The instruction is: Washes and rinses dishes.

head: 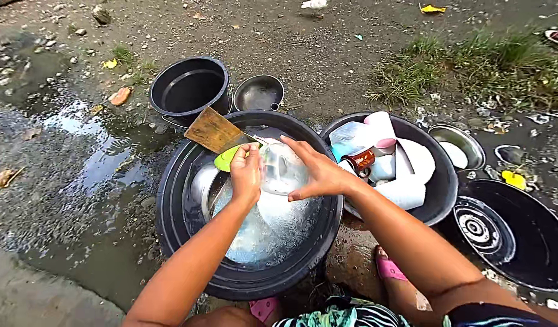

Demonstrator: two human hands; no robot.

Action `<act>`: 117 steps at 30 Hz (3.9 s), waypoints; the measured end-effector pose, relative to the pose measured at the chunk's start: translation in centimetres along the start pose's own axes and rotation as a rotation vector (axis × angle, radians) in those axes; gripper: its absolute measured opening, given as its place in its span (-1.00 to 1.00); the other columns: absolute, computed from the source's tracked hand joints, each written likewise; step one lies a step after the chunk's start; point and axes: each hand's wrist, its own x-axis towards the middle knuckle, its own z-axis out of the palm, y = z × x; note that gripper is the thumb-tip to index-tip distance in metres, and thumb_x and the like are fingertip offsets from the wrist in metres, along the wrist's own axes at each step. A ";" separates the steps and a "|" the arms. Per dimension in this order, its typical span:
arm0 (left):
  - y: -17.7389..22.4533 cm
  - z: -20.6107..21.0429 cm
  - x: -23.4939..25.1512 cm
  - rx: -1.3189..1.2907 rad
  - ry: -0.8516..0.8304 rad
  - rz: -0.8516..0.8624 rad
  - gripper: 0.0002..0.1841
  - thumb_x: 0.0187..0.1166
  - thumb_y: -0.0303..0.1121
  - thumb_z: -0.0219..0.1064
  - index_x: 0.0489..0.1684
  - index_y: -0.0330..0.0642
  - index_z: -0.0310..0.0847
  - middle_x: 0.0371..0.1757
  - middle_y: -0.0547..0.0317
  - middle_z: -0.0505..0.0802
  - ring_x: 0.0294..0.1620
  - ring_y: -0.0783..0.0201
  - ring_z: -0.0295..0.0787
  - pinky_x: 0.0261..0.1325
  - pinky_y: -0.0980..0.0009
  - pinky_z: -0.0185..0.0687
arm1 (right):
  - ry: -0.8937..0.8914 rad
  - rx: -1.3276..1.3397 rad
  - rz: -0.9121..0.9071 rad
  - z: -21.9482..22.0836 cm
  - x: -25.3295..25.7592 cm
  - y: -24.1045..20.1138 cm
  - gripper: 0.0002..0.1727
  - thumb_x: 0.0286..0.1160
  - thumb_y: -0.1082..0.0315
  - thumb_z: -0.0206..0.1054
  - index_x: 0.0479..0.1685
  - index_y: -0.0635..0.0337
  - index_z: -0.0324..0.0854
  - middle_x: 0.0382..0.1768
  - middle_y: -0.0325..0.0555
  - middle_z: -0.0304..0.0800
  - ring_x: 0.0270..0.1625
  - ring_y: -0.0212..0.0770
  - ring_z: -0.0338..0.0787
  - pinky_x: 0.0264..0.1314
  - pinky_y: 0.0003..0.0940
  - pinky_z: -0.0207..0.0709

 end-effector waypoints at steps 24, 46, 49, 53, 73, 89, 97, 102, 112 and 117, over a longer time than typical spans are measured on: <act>-8.9 -17.0 5.0 1.047 0.019 -0.098 -0.32 0.49 -0.70 0.16 0.69 -0.02 0.45 0.91 -0.05 0.11 0.92 -0.30 -0.31 0.69 -0.49 -0.16 | -0.436 0.101 0.135 6.9 3.1 3.2 -0.50 0.74 0.36 0.22 0.56 0.47 0.44 0.37 0.40 0.66 0.36 0.21 0.73 0.49 0.03 0.52; 0.1 -15.3 -0.9 1.196 0.170 0.105 -0.37 0.48 -0.72 0.22 0.53 0.08 0.65 0.90 -0.03 0.14 0.91 -0.36 -0.31 0.58 -0.62 -0.24 | -0.516 -0.387 0.110 16.2 6.8 2.0 -0.45 0.68 0.29 0.22 0.62 0.30 0.45 0.66 0.54 0.26 0.81 0.55 0.02 0.81 0.39 -0.22; 1.5 -15.8 -1.5 1.216 0.214 0.215 -0.35 0.38 -0.76 0.26 0.47 0.06 0.70 0.88 -0.04 0.21 0.89 -0.41 -0.24 0.51 -0.65 -0.16 | -0.549 -0.402 0.126 16.6 7.1 1.8 -0.42 0.67 0.30 0.22 0.66 0.30 0.41 0.69 0.58 0.19 0.81 0.59 -0.03 0.80 0.44 -0.25; 2.9 -16.1 -2.4 1.233 0.279 0.399 -0.34 0.30 -0.80 0.26 0.40 0.03 0.76 0.84 -0.10 0.29 0.85 -0.49 -0.14 0.43 -0.70 -0.08 | -0.532 -0.343 0.151 16.2 7.8 1.3 -0.43 0.70 0.28 0.22 0.68 0.26 0.40 0.70 0.52 0.20 0.77 0.51 0.14 0.76 0.39 -0.05; -6.5 -16.9 2.4 0.280 0.148 0.009 -0.30 0.91 -0.13 -0.57 0.78 -0.59 -0.08 0.80 -0.47 0.16 0.87 -0.02 0.04 0.88 0.15 -0.07 | 0.509 0.396 -0.280 7.2 10.1 -6.8 -0.43 0.30 0.72 0.18 0.44 0.58 0.51 0.59 0.33 0.50 0.62 -0.02 0.55 0.67 -0.18 0.36; -6.5 -12.3 -0.8 1.285 -0.335 -0.314 -0.48 0.89 -0.28 -0.09 0.70 -0.44 0.25 0.66 -0.38 0.46 0.64 -0.30 0.44 0.65 -0.14 0.32 | 0.210 -0.173 -0.203 10.7 13.3 -13.1 -0.47 0.31 0.66 0.35 0.36 0.20 0.71 0.66 0.30 0.43 0.72 0.56 0.23 0.56 0.58 0.12; -9.2 -14.1 -0.7 0.909 -0.482 -0.680 -0.52 0.90 -0.29 -0.15 0.25 -0.60 0.55 0.07 -0.35 0.80 0.05 -0.04 0.83 0.28 0.04 0.66 | -0.190 -0.363 0.035 14.9 16.3 -14.2 -0.49 0.51 0.59 0.29 0.48 0.11 0.61 0.75 0.28 0.27 0.83 0.54 -0.03 0.66 0.64 -0.12; -7.0 -16.6 0.8 1.089 -0.235 -0.601 -0.52 0.87 -0.23 -0.06 0.24 -0.52 0.63 0.21 -0.41 0.79 0.28 -0.21 0.77 0.42 -0.17 0.56 | -0.177 -0.342 0.075 15.6 16.9 -13.0 -0.49 0.50 0.60 0.29 0.47 0.12 0.61 0.75 0.27 0.27 0.83 0.53 -0.02 0.63 0.65 -0.08; -6.6 -18.7 2.5 1.305 -0.192 -0.489 -0.57 0.63 -0.30 0.29 0.36 -0.41 0.62 0.43 -0.39 0.67 0.54 -0.29 0.54 0.55 -0.26 0.39 | -0.113 -0.210 0.055 14.8 16.6 -9.6 -0.43 0.51 0.63 0.26 0.54 0.05 0.59 0.81 0.15 0.20 0.86 0.48 -0.06 0.63 0.64 -0.12; -8.3 -19.4 3.2 1.331 -0.415 -0.553 -0.57 0.68 -0.29 0.25 0.35 -0.48 0.57 0.37 -0.43 0.69 0.50 -0.30 0.57 0.55 -0.26 0.37 | 0.096 0.061 0.004 15.5 15.5 -4.2 -0.41 0.45 0.69 0.21 0.52 0.15 0.61 0.77 0.16 0.30 0.86 0.39 0.04 0.69 0.54 -0.06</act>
